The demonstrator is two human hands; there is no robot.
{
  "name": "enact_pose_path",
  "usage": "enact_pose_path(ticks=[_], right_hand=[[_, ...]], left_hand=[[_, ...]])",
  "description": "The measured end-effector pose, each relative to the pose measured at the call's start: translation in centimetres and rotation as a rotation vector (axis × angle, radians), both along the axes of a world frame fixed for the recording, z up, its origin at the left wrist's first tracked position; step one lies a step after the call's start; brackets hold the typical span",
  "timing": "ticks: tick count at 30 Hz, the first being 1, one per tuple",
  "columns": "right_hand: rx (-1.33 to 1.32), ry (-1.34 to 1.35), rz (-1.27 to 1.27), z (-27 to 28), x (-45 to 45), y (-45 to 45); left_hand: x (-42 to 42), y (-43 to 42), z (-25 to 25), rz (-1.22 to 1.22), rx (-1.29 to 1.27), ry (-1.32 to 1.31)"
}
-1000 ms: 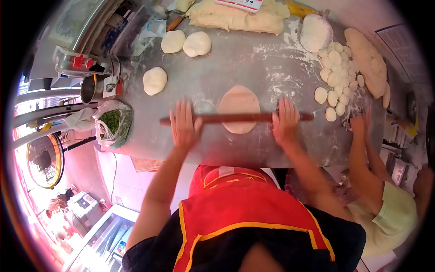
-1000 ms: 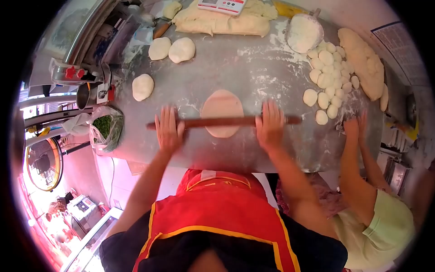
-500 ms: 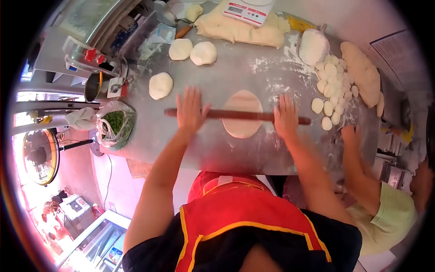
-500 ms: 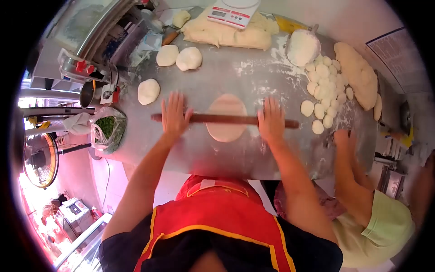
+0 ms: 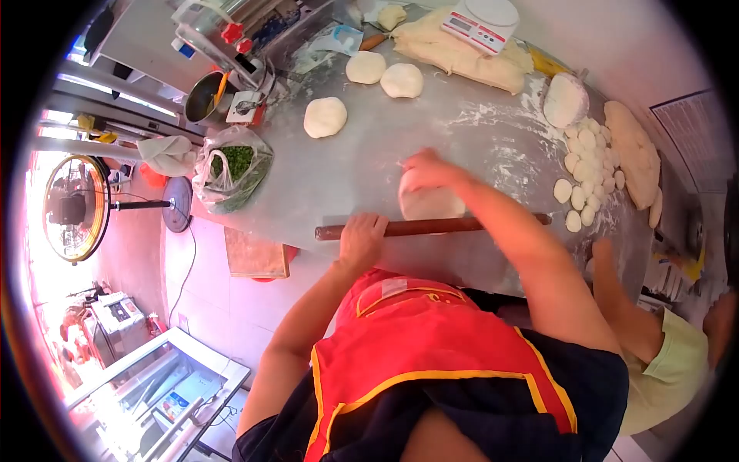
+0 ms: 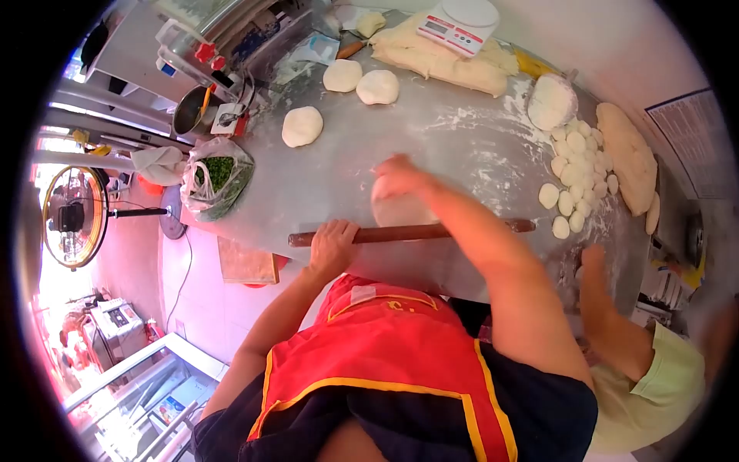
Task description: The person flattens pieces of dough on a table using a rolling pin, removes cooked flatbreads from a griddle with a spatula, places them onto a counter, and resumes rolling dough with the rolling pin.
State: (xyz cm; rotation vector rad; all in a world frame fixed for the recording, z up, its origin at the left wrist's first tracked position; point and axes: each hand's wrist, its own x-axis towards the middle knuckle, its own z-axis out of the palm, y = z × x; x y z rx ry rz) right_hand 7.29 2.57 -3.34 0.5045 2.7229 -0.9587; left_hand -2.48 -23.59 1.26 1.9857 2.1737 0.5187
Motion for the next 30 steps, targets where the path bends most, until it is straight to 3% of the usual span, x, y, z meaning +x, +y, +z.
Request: enact_pose_path(ticks=[2, 5, 6, 10, 12, 15, 18, 20, 25, 28, 30], right_hand=[[0.030, 0.210, 0.032, 2.5, -2.6, -4.8], [-0.050, 0.051, -0.368, 3.3, -2.7, -2.9], [-0.119, 0.090, -0.494, 0.1, -0.1, 0.0], [-0.034, -0.022, -0.694, 3.5, 12.4, -2.9], [0.247, 0.189, -0.708, 2.8, 18.4, -6.5], [0.724, 0.244, -0.653, 3.2, 21.7, -10.8], [0.631, 0.150, -0.796, 1.2, 19.9, -8.2], [0.730, 0.094, -0.767, 0.2, 18.3, -3.9], [0.828, 0.054, -0.797, 0.2, 13.4, 8.0], [0.787, 0.137, -0.756, 0.2, 13.3, 8.0], [0.756, 0.148, -0.739, 0.1, 15.1, 4.5]], left_hand=[[0.6, -0.5, 0.5, 0.004, 0.002, -0.028], [0.3, -0.5, 1.1, 0.007, 0.007, -0.002], [0.1, -0.3, 1.2, 0.009, 0.043, 0.000], [-1.7, 0.6, 0.8, 0.005, 0.080, 0.029], [-2.0, 0.7, 0.1, 0.062, 0.076, 0.046], [-1.5, 1.2, -1.8, 0.187, 0.072, 0.056], [-1.9, 3.9, -3.2, 0.230, -0.005, 0.105], [-3.9, 8.7, -3.2, 0.212, -0.076, 0.219], [-7.9, 20.0, -3.4, 0.238, 0.087, 0.345], [-8.4, 21.4, -3.0, 0.224, 0.229, 0.328], [-6.7, 16.5, -2.8, 0.188, 0.133, 0.277]])
